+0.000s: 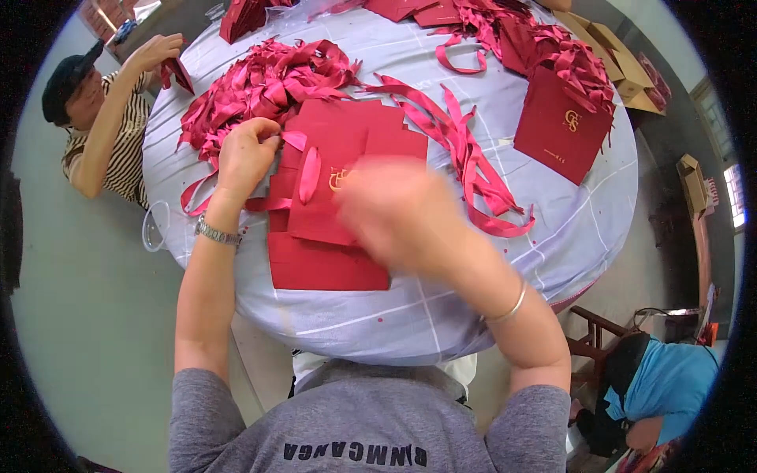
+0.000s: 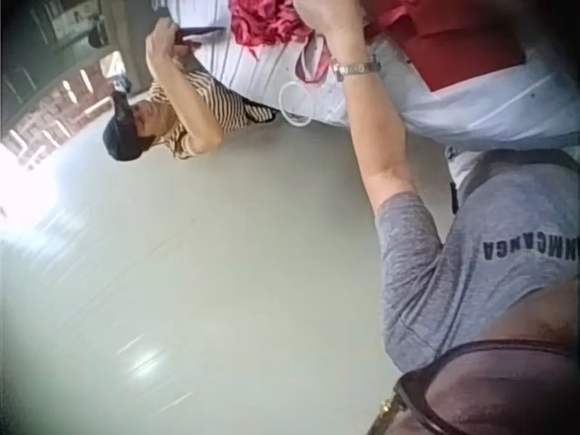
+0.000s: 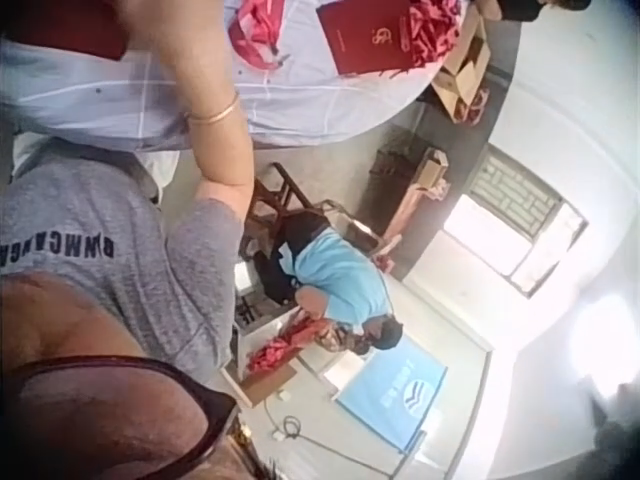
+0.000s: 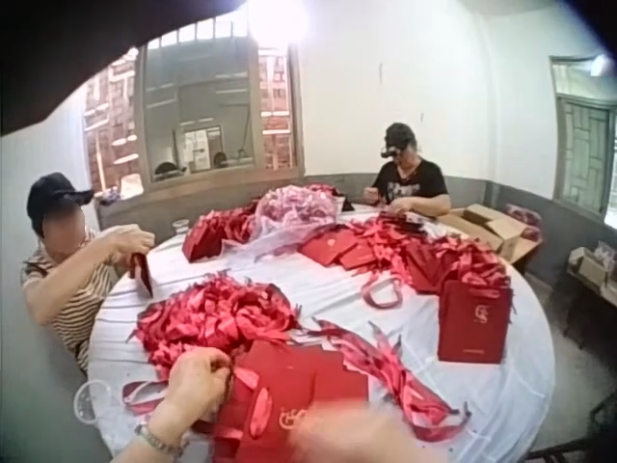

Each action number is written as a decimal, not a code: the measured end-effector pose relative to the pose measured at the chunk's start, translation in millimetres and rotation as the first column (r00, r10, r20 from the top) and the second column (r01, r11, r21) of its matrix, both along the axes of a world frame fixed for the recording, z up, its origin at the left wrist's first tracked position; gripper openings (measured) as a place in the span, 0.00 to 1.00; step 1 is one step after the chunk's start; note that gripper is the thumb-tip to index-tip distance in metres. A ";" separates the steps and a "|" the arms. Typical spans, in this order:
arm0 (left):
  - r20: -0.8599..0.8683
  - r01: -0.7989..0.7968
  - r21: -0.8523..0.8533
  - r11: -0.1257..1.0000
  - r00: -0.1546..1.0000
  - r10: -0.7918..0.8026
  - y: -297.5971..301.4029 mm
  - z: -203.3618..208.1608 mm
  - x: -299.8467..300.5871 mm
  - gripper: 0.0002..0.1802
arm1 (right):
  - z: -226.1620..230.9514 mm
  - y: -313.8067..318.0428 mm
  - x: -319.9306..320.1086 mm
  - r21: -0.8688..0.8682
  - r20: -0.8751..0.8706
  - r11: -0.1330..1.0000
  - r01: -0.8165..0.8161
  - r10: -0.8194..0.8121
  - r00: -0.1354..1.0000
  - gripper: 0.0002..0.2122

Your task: The person assembles gift bags by hand, threading ribbon handles through the slots of folded paper bags and stacking the finished bags on the table.

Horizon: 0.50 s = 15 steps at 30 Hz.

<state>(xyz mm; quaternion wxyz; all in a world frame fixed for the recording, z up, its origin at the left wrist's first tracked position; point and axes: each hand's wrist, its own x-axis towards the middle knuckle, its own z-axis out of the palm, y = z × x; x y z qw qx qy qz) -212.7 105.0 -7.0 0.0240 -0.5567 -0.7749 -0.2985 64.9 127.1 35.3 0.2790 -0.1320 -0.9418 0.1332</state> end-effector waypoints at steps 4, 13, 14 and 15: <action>0.039 0.088 0.166 0.982 0.995 -0.096 -2.9 9.2 13.0 0.15 | -23.3 42.0 13.7 -0.071 -0.078 0.787 0.613 -0.617 0.783 0.29; 0.238 0.090 0.520 0.850 0.940 -0.245 -2.7 20.9 27.4 0.10 | 26.5 31.6 25.0 -0.720 -0.585 0.666 -0.195 -0.431 0.687 0.18; 0.271 0.048 0.611 0.790 0.925 -0.266 -2.3 22.9 22.0 0.09 | 38.3 22.8 26.6 -0.599 -0.696 0.775 -0.202 -0.379 0.611 0.14; 0.302 0.002 0.693 0.721 0.907 -0.294 -3.1 25.1 18.6 0.09 | 50.4 10.9 28.6 -0.465 -0.790 0.865 -0.190 -0.308 0.530 0.10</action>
